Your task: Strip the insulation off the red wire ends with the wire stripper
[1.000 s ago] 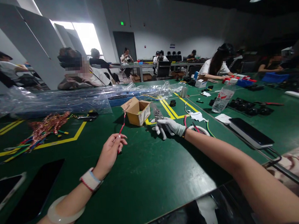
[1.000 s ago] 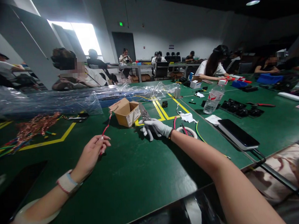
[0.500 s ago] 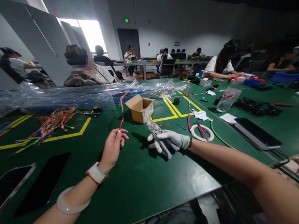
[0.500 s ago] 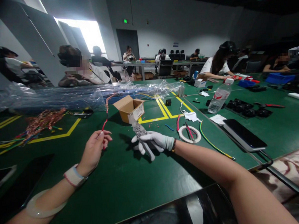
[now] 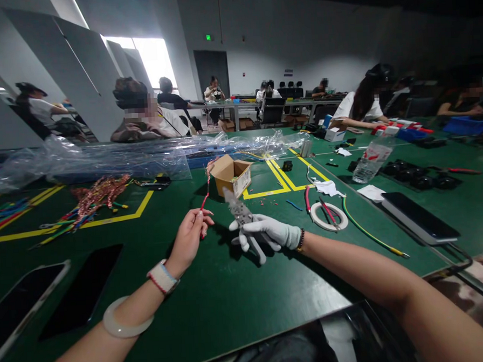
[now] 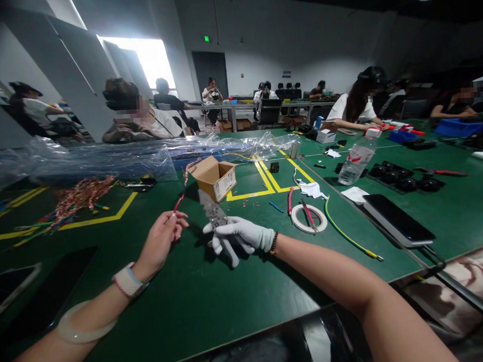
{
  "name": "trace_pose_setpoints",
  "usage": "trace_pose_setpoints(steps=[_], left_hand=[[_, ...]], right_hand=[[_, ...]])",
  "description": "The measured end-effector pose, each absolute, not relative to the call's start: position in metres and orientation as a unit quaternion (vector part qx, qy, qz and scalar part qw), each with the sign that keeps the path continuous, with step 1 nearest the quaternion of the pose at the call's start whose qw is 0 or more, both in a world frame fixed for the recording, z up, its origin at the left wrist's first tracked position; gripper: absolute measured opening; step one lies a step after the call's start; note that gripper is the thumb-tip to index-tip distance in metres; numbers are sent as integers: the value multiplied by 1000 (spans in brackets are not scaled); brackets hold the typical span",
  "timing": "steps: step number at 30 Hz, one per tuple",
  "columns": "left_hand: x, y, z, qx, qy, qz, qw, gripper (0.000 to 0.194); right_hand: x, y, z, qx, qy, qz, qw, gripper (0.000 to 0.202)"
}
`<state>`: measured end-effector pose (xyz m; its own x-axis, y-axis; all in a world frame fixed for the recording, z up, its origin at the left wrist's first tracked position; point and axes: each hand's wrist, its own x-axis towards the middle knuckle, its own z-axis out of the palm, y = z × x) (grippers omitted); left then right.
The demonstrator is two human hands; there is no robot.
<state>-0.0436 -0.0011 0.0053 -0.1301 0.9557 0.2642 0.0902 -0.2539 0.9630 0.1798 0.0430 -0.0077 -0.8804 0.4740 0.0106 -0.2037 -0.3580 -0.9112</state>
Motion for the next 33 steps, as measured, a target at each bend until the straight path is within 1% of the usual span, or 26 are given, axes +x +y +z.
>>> trace_pose_setpoints(steps=[3,6,8,11,16,18,20,23,26,29,31,33], left_hand=[[-41,-4,8,557,490,557,374,21],[-36,-7,11,569,496,532,383,23],[-31,-9,14,575,497,515,397,26],[-20,-9,17,578,496,492,421,30],[-1,-2,19,591,476,457,463,32],[7,4,17,590,464,452,482,32],[15,11,13,579,455,451,505,32],[23,21,5,555,449,452,535,32],[25,26,-1,550,455,439,546,31],[22,27,-2,562,451,406,562,29],[19,26,-2,570,451,387,567,29],[17,26,-1,575,454,378,566,30]], right_hand=[[192,56,-2,-172,-531,756,342,42],[210,61,6,-230,-574,669,412,40],[221,58,6,-259,-612,608,434,38],[230,49,1,-267,-654,558,435,40],[231,44,-4,-247,-686,552,404,44],[232,44,-2,-258,-693,552,386,45],[237,45,0,-287,-702,527,384,43],[247,48,3,-336,-719,454,406,40],[256,53,10,-354,-720,397,445,36],[262,57,18,-366,-703,376,480,36],[265,59,23,-373,-696,371,489,37],[268,61,25,-382,-707,336,491,36]])
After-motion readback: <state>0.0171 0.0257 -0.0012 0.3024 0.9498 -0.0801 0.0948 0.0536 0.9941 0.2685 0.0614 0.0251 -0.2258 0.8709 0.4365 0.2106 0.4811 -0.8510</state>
